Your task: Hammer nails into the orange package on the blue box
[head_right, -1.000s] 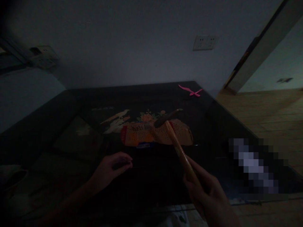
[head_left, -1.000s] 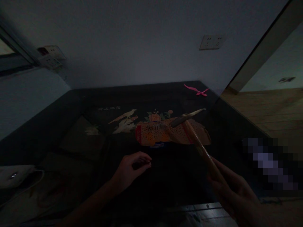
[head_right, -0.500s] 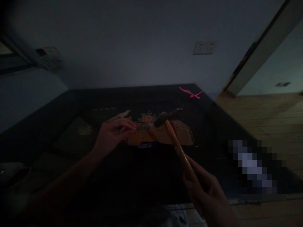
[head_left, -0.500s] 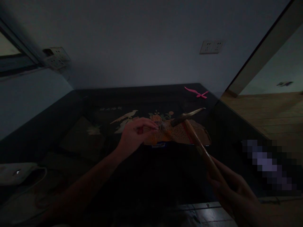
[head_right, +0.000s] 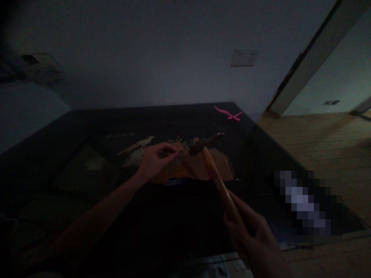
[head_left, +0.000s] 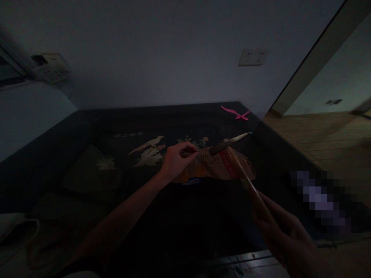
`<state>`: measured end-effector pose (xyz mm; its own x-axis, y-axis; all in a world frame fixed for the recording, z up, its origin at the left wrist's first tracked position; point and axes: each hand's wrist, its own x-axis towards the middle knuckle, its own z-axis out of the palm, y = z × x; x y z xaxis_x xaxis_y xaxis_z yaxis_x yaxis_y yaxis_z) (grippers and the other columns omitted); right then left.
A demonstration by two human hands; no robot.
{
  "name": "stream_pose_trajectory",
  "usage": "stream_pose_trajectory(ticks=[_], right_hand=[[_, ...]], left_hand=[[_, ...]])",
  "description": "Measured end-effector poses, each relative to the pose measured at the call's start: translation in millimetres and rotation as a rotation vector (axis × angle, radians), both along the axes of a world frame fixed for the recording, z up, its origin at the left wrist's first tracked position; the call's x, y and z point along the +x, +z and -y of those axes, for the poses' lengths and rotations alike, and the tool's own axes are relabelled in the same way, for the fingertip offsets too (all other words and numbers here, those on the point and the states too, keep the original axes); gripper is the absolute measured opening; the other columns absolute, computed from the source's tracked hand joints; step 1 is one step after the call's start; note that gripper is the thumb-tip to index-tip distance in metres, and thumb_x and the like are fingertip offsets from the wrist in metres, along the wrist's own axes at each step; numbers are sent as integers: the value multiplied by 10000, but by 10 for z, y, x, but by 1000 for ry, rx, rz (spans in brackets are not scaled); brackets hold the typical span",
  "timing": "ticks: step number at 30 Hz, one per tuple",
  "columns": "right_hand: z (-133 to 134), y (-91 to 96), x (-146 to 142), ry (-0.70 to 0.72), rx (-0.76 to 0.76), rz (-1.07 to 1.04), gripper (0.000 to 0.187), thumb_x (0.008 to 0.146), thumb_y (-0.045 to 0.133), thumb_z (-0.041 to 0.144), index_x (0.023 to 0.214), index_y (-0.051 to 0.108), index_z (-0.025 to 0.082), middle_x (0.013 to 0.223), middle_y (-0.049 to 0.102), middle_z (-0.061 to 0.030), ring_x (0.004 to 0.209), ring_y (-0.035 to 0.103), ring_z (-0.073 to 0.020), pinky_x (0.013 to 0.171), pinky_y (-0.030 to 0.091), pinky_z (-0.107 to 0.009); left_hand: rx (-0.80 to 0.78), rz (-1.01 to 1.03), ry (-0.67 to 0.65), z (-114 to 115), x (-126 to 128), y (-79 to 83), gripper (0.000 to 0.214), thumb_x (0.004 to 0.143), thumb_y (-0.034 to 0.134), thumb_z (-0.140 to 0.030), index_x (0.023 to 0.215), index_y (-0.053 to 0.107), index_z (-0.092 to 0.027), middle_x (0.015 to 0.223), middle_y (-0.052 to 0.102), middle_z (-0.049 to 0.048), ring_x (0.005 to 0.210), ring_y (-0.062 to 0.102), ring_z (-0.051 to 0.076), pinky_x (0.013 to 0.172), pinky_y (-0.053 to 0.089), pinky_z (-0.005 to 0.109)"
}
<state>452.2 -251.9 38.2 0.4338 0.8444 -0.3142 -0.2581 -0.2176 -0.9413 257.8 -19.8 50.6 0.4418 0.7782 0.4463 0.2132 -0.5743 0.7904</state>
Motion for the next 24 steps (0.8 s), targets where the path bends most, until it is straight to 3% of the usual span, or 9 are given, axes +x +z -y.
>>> stream_pose_trajectory(ticks=[11,15,20,24], right_hand=[[-108,91,-67,0,-13,41,599,663,833,355,1232,670,259,725,609,6,540,500,-100,422,386,-170],[-144,158,-82,73,-20,13,604,693,813,357,1266,642,272,657,561,28,421,351,-50,330,246,-149],[-155,320,-87,121,-43,81,557,723,782,354,1261,643,311,713,581,18,481,401,-71,376,310,-161],[-156,429,-68,204,-91,189,588,763,740,348,1329,584,314,657,541,36,452,394,-75,355,291,-157]], left_hand=[[-10,-20,-53,-31,11,-103,42,803,644,-197,827,649,-163,812,701,16,748,671,137,715,533,251],[-11,-42,-51,-26,1,-126,60,808,631,-197,853,654,-165,841,708,26,770,676,144,728,535,263],[-51,-76,-48,-39,-12,-152,69,792,632,-176,851,659,-151,806,707,30,747,676,148,717,531,269],[-53,-132,-27,-54,-26,-145,65,795,642,-202,843,656,-160,810,710,22,757,675,157,715,523,274]])
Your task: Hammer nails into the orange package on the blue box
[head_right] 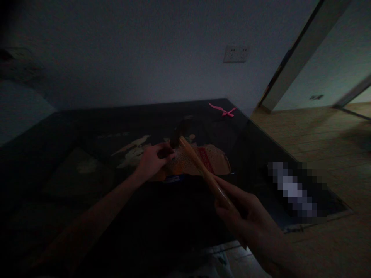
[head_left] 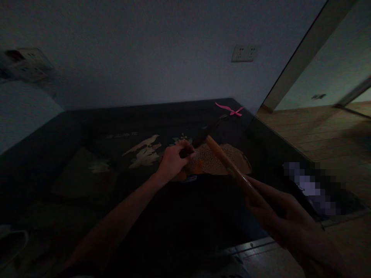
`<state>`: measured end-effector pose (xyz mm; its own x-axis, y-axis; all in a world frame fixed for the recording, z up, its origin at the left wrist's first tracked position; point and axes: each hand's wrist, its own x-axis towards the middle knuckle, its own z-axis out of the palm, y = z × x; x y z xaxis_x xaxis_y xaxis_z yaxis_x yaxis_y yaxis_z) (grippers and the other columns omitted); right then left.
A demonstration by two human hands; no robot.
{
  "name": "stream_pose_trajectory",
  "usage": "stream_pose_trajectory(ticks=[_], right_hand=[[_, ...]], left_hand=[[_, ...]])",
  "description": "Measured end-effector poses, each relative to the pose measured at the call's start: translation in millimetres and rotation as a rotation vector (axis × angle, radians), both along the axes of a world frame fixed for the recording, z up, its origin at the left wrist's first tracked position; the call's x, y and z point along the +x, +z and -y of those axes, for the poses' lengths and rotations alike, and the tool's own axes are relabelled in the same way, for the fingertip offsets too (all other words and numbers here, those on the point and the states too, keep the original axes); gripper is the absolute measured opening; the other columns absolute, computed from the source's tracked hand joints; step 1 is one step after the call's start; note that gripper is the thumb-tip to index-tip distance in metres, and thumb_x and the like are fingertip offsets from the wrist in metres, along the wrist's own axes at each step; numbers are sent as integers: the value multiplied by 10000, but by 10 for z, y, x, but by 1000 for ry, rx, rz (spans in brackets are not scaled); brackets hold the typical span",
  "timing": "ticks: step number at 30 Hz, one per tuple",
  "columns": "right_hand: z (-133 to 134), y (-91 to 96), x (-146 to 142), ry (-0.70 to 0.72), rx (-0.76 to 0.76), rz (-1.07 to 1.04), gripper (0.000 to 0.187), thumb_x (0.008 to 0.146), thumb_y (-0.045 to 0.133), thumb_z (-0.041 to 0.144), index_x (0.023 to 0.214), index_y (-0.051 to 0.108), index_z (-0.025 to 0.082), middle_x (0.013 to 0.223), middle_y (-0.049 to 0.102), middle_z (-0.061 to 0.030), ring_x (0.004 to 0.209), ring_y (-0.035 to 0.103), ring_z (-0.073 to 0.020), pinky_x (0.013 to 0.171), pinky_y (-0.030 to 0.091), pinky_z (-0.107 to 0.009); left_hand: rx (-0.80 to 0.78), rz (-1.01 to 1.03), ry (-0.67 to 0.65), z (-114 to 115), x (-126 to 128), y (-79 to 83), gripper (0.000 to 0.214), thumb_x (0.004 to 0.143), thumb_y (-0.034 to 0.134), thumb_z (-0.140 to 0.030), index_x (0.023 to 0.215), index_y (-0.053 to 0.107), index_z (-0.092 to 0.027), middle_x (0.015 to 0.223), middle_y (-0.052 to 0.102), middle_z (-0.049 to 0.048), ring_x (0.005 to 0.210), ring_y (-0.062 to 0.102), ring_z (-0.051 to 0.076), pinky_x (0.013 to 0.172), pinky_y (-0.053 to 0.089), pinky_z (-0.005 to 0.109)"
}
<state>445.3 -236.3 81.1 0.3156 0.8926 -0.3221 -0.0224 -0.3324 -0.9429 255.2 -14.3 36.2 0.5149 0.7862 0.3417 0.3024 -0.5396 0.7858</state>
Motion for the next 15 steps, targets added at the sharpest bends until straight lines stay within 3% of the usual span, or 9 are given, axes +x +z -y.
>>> stream_pose_trajectory(ticks=[5,10,15], right_hand=[[30,70,27,139,67,220,544,774,721,352,1306,612,321,838,659,-31,693,603,-182,517,507,-235],[108,94,-27,114,33,226,579,845,644,357,1405,502,316,665,620,16,419,469,-104,340,380,-191],[112,126,-35,187,74,224,596,833,654,311,1410,503,291,662,667,1,539,601,-172,484,519,-262]], left_hand=[[-5,-27,18,-3,4,5,96,786,652,-218,872,661,-177,841,718,18,777,675,168,714,522,279],[-9,-29,31,3,17,-8,38,777,650,-203,807,659,-181,776,704,0,709,656,143,675,512,248],[-32,2,-5,-6,12,-18,86,775,639,-183,855,671,-178,843,722,15,777,674,154,730,519,261]])
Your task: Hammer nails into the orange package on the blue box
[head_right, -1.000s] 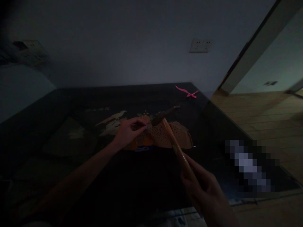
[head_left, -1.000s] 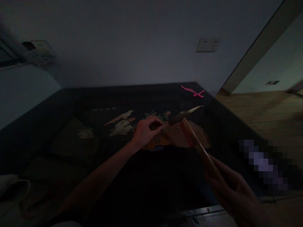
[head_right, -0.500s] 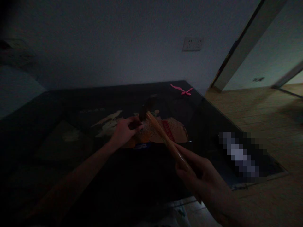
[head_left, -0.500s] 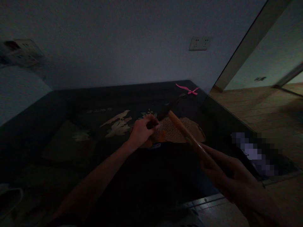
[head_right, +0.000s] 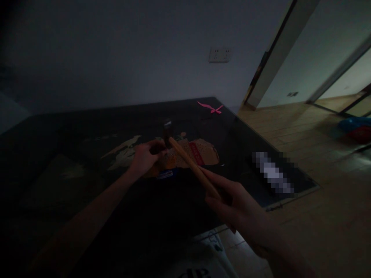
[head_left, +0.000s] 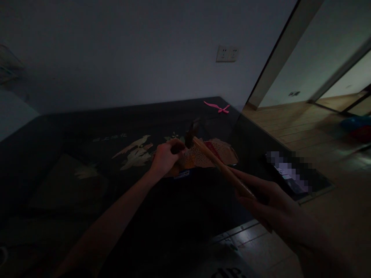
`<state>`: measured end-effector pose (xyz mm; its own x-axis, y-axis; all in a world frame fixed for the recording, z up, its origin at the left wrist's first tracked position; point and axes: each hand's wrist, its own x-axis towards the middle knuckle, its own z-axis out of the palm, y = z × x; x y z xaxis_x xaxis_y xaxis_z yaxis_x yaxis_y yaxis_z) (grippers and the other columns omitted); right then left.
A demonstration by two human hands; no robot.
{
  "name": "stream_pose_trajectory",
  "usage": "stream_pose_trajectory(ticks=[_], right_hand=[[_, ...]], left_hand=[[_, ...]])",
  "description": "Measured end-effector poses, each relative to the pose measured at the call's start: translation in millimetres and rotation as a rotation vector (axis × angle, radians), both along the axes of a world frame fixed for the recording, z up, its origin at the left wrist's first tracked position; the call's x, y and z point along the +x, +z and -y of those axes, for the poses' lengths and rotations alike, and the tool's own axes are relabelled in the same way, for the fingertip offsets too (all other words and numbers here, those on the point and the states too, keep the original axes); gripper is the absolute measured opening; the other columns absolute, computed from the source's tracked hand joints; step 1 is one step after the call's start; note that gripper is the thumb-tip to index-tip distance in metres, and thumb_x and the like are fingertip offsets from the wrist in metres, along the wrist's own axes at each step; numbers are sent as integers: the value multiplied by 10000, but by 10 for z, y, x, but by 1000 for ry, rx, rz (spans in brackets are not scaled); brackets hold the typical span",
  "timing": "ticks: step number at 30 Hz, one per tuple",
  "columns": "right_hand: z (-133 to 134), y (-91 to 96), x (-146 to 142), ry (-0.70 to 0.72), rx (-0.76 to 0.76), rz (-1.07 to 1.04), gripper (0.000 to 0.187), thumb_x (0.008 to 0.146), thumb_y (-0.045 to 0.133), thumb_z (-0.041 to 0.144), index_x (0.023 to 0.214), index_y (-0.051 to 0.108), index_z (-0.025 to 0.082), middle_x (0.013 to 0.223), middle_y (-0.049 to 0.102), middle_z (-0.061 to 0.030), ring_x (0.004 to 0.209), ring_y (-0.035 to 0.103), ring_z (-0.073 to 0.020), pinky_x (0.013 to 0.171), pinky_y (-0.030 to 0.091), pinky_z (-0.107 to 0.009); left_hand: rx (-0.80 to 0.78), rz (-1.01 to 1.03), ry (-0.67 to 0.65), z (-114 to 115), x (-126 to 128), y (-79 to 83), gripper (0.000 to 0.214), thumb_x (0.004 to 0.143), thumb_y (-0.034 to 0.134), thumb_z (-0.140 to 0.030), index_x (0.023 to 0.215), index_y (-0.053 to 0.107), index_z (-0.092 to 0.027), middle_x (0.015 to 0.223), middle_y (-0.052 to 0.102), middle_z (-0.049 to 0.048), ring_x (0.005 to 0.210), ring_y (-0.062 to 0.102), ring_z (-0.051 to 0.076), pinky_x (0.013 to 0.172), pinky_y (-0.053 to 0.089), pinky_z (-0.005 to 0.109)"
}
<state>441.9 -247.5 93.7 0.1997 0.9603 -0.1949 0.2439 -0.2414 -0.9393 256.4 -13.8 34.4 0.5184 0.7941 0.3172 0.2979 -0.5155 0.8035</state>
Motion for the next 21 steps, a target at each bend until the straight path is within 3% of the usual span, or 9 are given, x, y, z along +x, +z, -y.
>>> stream_pose_trajectory(ticks=[2,4,8,10,12,14,15,19,21], right_hand=[[5,5,1,-6,-6,2,609,840,648,319,1425,482,283,724,706,-20,631,657,-204,551,554,-289],[5,0,0,-30,12,14,593,844,646,332,1415,493,287,922,744,-52,827,693,-241,687,575,-325],[-29,-10,16,11,42,42,564,833,657,327,1381,527,308,1338,611,-51,1190,562,-280,957,481,-399],[-36,-9,36,47,29,35,563,840,652,327,1387,519,311,1304,633,-51,1149,584,-266,921,502,-377],[-25,-13,54,18,14,32,565,849,645,347,1397,505,322,1131,705,-46,930,658,-217,735,555,-298],[-9,-29,65,-53,-7,50,577,847,648,374,1402,495,331,948,726,-30,687,636,-167,526,518,-236],[-7,-41,68,-88,-7,57,578,843,651,383,1399,500,332,927,724,-30,655,623,-162,494,503,-230],[-33,-79,89,-50,24,59,541,803,687,366,1333,579,343,1131,704,-50,942,656,-241,708,564,-303],[-40,-70,105,-30,17,84,548,798,689,366,1335,584,325,1055,725,-60,895,669,-246,695,568,-315]], left_hand=[[-6,-3,13,3,4,11,67,771,648,-195,832,672,-179,830,723,15,767,674,156,724,519,261],[-8,-11,39,9,9,22,51,765,664,-212,805,669,-182,807,722,11,738,670,152,702,516,258],[-21,-21,60,12,8,26,87,750,679,-184,836,672,-189,829,728,10,751,674,150,712,520,259],[-22,-17,55,10,5,20,98,750,675,-175,847,672,-187,837,728,13,767,677,154,723,523,263],[-13,-11,48,8,6,12,70,757,672,-189,826,664,-182,822,721,15,756,677,156,714,522,265],[1,-3,52,6,10,3,54,755,679,-206,796,655,-179,797,713,13,733,672,153,694,518,261],[6,-1,58,4,11,-3,57,753,683,-212,791,654,-180,788,710,11,725,669,151,685,515,259],[11,-9,67,-13,-2,-39,49,752,682,-208,790,663,-182,774,706,11,719,666,152,682,511,262],[15,-8,65,-28,-13,-70,56,752,680,-210,798,664,-182,786,709,15,732,668,155,694,512,265]])
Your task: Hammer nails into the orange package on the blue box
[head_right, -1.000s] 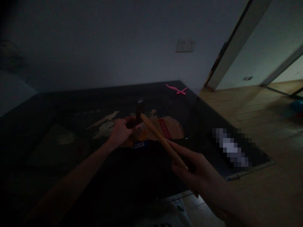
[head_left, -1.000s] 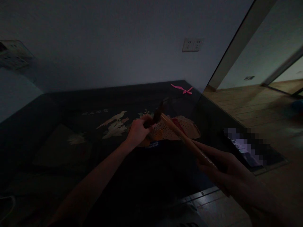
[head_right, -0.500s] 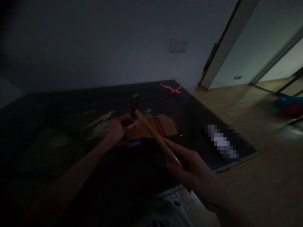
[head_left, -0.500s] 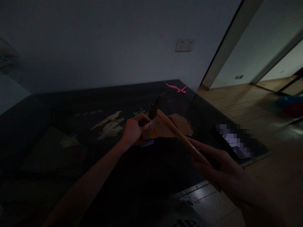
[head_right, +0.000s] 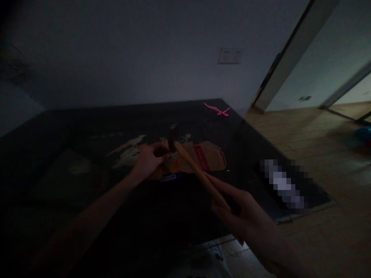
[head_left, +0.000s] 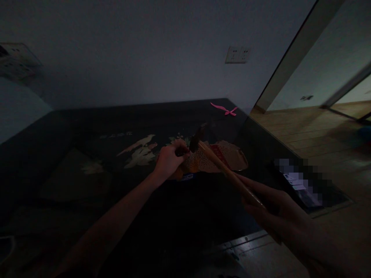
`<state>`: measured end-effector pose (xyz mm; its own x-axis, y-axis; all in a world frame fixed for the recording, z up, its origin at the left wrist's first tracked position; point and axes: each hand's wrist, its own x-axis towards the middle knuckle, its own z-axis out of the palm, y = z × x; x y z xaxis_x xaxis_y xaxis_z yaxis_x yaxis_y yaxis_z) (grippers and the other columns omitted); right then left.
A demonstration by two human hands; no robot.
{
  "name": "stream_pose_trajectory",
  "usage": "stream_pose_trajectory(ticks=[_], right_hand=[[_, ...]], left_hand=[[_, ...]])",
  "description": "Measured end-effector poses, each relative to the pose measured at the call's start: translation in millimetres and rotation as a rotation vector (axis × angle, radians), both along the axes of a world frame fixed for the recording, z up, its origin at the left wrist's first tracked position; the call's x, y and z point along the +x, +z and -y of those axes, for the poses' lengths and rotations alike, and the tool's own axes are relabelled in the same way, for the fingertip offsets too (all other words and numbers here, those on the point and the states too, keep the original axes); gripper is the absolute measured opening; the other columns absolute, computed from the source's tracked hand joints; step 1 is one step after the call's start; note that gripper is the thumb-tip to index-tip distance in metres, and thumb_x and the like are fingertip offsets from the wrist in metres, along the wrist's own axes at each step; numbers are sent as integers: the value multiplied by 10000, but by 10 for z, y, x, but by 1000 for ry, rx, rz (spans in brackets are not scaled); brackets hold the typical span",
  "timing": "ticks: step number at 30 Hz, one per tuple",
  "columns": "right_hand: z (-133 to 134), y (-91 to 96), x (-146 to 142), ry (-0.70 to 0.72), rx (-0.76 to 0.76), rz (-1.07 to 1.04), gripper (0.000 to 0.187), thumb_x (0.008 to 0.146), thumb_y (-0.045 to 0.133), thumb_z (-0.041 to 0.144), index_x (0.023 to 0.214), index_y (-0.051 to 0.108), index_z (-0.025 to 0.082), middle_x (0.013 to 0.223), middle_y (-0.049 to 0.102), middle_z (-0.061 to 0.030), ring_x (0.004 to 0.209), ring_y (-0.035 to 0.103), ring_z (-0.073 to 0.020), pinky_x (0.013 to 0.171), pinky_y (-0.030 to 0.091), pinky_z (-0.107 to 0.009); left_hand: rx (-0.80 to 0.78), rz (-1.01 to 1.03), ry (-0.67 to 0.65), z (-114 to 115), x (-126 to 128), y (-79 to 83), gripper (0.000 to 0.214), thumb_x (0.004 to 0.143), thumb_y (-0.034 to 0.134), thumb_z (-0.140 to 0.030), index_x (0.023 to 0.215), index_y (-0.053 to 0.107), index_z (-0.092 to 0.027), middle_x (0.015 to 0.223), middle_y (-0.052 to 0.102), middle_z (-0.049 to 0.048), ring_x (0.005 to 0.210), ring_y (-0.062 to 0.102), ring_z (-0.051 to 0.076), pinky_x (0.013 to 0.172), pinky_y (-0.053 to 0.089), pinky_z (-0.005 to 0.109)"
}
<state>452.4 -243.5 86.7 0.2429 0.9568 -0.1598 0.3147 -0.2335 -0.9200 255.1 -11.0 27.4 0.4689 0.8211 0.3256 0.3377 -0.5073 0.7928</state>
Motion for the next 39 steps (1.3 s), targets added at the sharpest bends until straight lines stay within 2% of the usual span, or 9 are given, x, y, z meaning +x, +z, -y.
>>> stream_pose_trajectory(ticks=[3,9,13,19,22,26,31,36,39], right_hand=[[7,40,13,-52,-18,9,581,813,678,397,1371,549,297,886,736,-52,675,651,-192,558,547,-273],[-50,41,1,10,-26,-20,534,806,683,401,1328,583,344,1159,710,-57,929,669,-234,690,567,-290],[-56,67,15,-23,-25,10,558,781,710,399,1322,597,317,902,735,-38,736,651,-196,547,530,-242],[-55,93,24,5,-65,0,572,800,682,381,1357,565,319,551,593,24,366,397,-107,294,296,-199],[-52,82,18,-24,-87,17,554,790,692,383,1332,587,343,581,609,22,388,413,-109,307,314,-197],[-38,105,16,-69,-26,38,567,778,697,441,1324,596,326,798,711,-18,596,588,-164,460,479,-225],[-78,64,60,56,-50,34,545,801,686,430,1330,584,349,1071,733,-44,796,660,-204,610,550,-261],[-43,72,35,-66,-50,20,576,767,713,455,1320,597,340,643,660,13,507,542,-134,402,442,-194],[-51,83,16,-86,-21,23,575,763,707,467,1310,612,319,702,684,-14,575,591,-159,445,476,-212]], left_hand=[[5,13,5,-18,-3,-41,89,755,686,-254,807,661,-186,776,703,15,723,663,154,675,510,260],[-5,-22,-4,7,-1,3,79,761,666,-235,820,663,-182,779,701,13,717,652,152,671,503,255],[-16,-23,-10,35,-1,46,74,766,663,-225,825,667,-181,777,698,8,721,653,150,679,494,253],[-45,-54,-14,57,4,97,63,768,669,-217,815,669,-175,774,701,10,704,647,149,662,487,259],[-53,-84,-7,63,3,115,64,767,673,-211,814,681,-169,778,706,22,711,649,157,669,488,265],[-47,-55,-12,56,4,94,55,768,674,-220,792,673,-171,794,707,22,718,651,152,684,486,260],[-26,-82,-10,31,-10,47,91,772,672,-225,849,686,-180,803,712,18,727,654,161,676,488,269],[-31,-73,-17,48,-2,74,50,772,678,-219,802,677,-179,788,708,12,723,655,153,693,495,264],[-18,-81,-4,56,0,93,53,771,683,-223,795,679,-176,786,715,16,714,658,156,687,495,264]])
